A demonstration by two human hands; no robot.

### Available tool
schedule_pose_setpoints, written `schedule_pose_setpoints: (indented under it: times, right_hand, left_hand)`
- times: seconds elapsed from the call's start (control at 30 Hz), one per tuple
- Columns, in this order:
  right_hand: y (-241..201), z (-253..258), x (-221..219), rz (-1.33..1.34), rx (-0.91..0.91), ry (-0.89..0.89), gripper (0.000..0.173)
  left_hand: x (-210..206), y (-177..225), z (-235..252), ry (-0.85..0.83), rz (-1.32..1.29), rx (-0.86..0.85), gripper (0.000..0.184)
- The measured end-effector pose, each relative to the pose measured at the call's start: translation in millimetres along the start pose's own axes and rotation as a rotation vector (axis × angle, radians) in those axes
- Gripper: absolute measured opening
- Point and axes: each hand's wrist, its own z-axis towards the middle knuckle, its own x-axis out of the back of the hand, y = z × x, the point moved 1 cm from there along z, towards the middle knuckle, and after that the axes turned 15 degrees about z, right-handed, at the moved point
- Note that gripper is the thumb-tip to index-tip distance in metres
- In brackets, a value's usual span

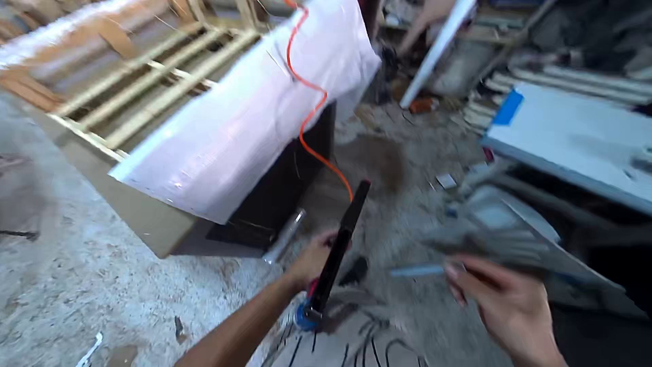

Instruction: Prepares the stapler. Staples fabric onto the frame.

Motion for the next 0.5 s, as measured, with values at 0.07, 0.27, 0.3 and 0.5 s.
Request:
schedule_pose_setpoints:
  times: [0.07,0.27,0.3,0.5]
  right_hand:
    - [-37.7,25.4,-34.0,0.057,0.007,-0.178,0.021]
    - [-68.5,62.6,-93.9,-0.048,-0.258,-0.39,0.016]
    - [-69.2,65.0,-97.2,-0.047,-0.286,-0.387,0.017]
    - [-72.1,71.6,-114.3,0.099,-0.279,-0.371,0.019]
  left_hand:
    - [-11.0,6.3,-2.1,-0.045,0.017,-0.021,0.03]
    - [-18.3,10.2,-13.6,-0.049,0.046,-0.093,0.029]
    - [-16.6,10.2,-15.3,-0.033,0.041,-0.082,0.03]
    - [-5.8,-2.3,-21.3,0.003,-0.064,-0.078,0.033]
